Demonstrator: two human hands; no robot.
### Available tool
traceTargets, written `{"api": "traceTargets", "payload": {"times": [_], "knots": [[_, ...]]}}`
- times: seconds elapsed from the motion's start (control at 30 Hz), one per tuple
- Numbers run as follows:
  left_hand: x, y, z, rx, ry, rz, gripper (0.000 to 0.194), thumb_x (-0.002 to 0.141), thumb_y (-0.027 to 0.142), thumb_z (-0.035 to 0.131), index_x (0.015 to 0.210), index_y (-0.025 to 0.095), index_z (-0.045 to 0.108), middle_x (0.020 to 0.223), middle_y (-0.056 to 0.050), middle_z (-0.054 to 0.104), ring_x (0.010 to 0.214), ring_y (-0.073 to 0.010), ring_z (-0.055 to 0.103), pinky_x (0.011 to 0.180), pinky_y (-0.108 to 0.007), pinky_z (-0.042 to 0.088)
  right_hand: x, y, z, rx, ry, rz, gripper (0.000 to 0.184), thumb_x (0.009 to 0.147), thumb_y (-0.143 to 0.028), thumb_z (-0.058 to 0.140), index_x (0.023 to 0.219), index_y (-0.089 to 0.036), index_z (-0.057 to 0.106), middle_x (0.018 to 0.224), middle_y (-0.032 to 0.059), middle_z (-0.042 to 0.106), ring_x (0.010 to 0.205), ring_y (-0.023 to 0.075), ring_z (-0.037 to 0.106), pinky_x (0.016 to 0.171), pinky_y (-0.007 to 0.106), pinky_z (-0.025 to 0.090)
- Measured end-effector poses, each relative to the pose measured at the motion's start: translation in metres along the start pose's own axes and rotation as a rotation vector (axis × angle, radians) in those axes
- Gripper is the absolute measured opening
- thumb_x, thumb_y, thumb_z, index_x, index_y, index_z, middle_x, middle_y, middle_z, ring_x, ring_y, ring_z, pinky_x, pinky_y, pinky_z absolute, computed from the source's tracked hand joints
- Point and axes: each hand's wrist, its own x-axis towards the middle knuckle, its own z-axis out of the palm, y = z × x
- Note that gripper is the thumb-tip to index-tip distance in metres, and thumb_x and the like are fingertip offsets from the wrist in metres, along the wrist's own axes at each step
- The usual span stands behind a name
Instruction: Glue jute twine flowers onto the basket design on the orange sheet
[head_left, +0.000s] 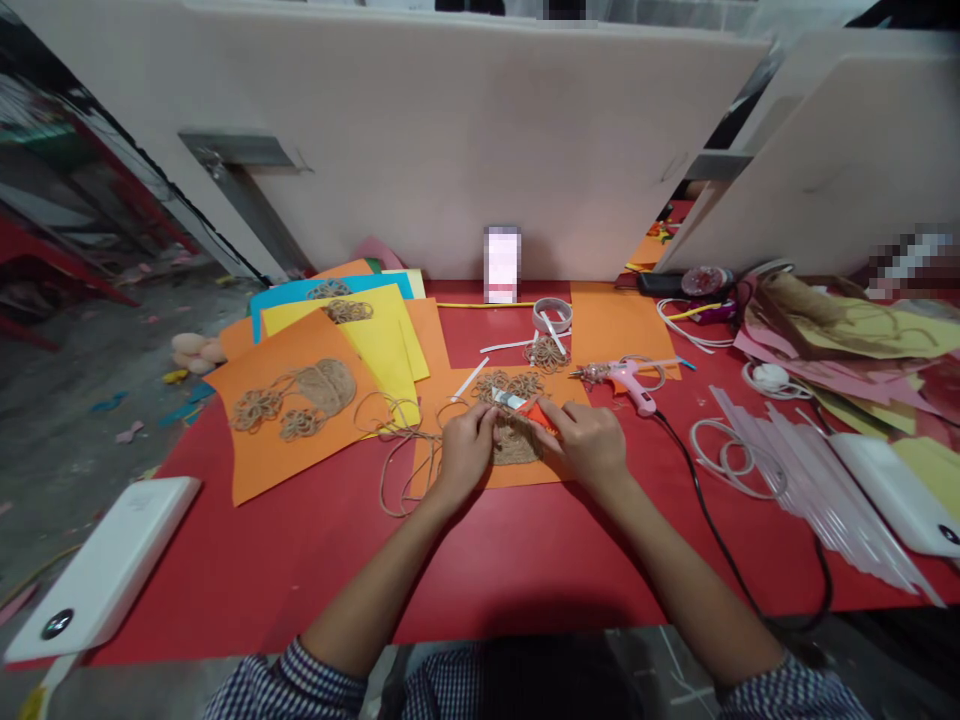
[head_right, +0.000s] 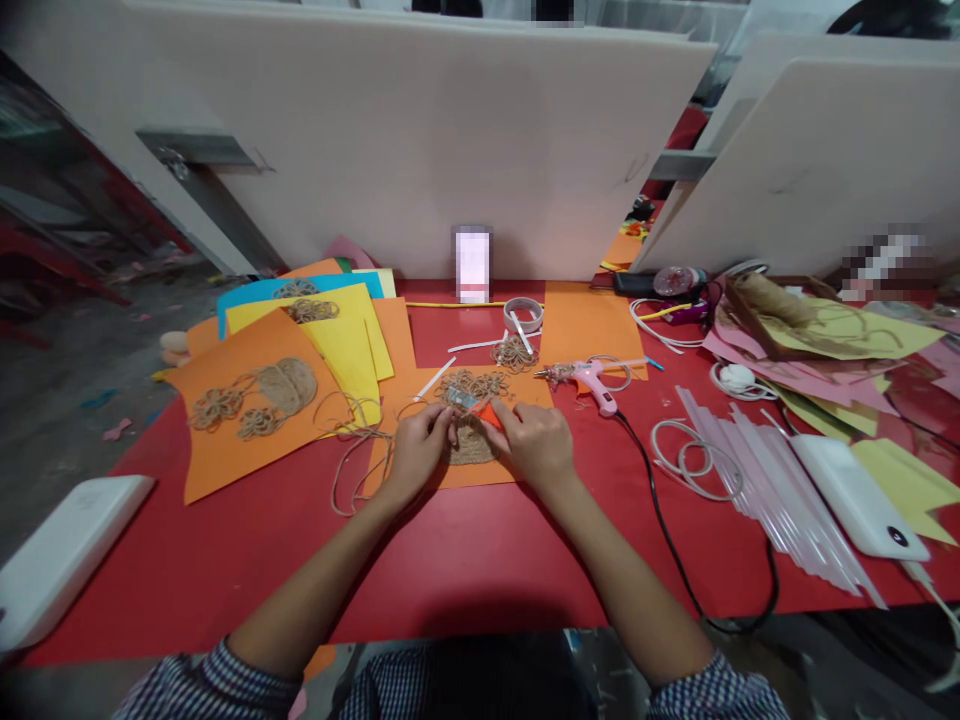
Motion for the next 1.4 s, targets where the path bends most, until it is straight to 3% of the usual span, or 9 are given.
{"api": "traceTargets", "payload": {"times": [0.2, 0.7, 0.93, 1.13, 1.4], "knots": [[0.0012, -0.0025, -0.0008, -0.005, 0.000, -0.014, 0.036, 0.098, 0.036, 0.040, 0.082, 0.019, 0.067, 0.056, 0.002, 0.061, 0.056, -0.0146, 0.059, 0.063, -0.025, 0.042, 0.0004, 0.0004, -0.0003, 0.012, -0.039, 0.003, 0.046, 0.101, -0.051, 0.042, 0.106, -0.020, 0.075, 0.062, 0.0042, 0.062, 0.058, 0.0131, 0.047, 0.061, 0.032, 0.019], [0.0005, -0.0019, -0.0005, 0.011, 0.027, -0.063, 0.037, 0.099, 0.037, 0.041, 0.085, 0.017, 0.069, 0.053, 0.002, 0.060, 0.054, -0.0149, 0.060, 0.060, -0.025, 0.041, 0.0000, 0.0037, 0.0007, 0.022, -0.042, -0.003, 0.045, 0.100, -0.051, 0.042, 0.106, -0.021, 0.076, 0.061, 0.0036, 0.062, 0.057, 0.0124, 0.046, 0.060, 0.032, 0.019], [-0.0015, -0.0003, 0.0031, 0.140, -0.035, 0.091, 0.033, 0.099, 0.028, 0.041, 0.082, 0.019, 0.068, 0.057, 0.000, 0.062, 0.057, -0.0146, 0.059, 0.065, -0.025, 0.041, -0.0002, 0.0007, 0.0017, 0.014, -0.058, 0.042, 0.045, 0.101, -0.051, 0.041, 0.109, -0.022, 0.075, 0.064, 0.0040, 0.062, 0.059, 0.0133, 0.047, 0.061, 0.032, 0.019], [-0.0015, -0.0030, 0.0043, 0.247, -0.033, 0.164, 0.038, 0.098, 0.026, 0.042, 0.067, 0.019, 0.062, 0.059, -0.002, 0.062, 0.056, -0.0143, 0.056, 0.064, -0.025, 0.037, 0.0001, -0.0033, 0.0050, 0.019, -0.068, 0.014, 0.044, 0.101, -0.050, 0.041, 0.110, -0.021, 0.074, 0.065, 0.0041, 0.062, 0.060, 0.0136, 0.048, 0.061, 0.032, 0.018], [0.0000, -0.0034, 0.0038, -0.001, 0.045, -0.029, 0.037, 0.099, 0.035, 0.039, 0.080, 0.019, 0.067, 0.055, 0.001, 0.062, 0.054, -0.0149, 0.060, 0.062, -0.025, 0.042, -0.0004, -0.0007, 0.0055, 0.027, -0.067, 0.016, 0.046, 0.101, -0.051, 0.040, 0.107, -0.020, 0.074, 0.064, 0.0042, 0.062, 0.059, 0.0129, 0.048, 0.061, 0.032, 0.019]]}}
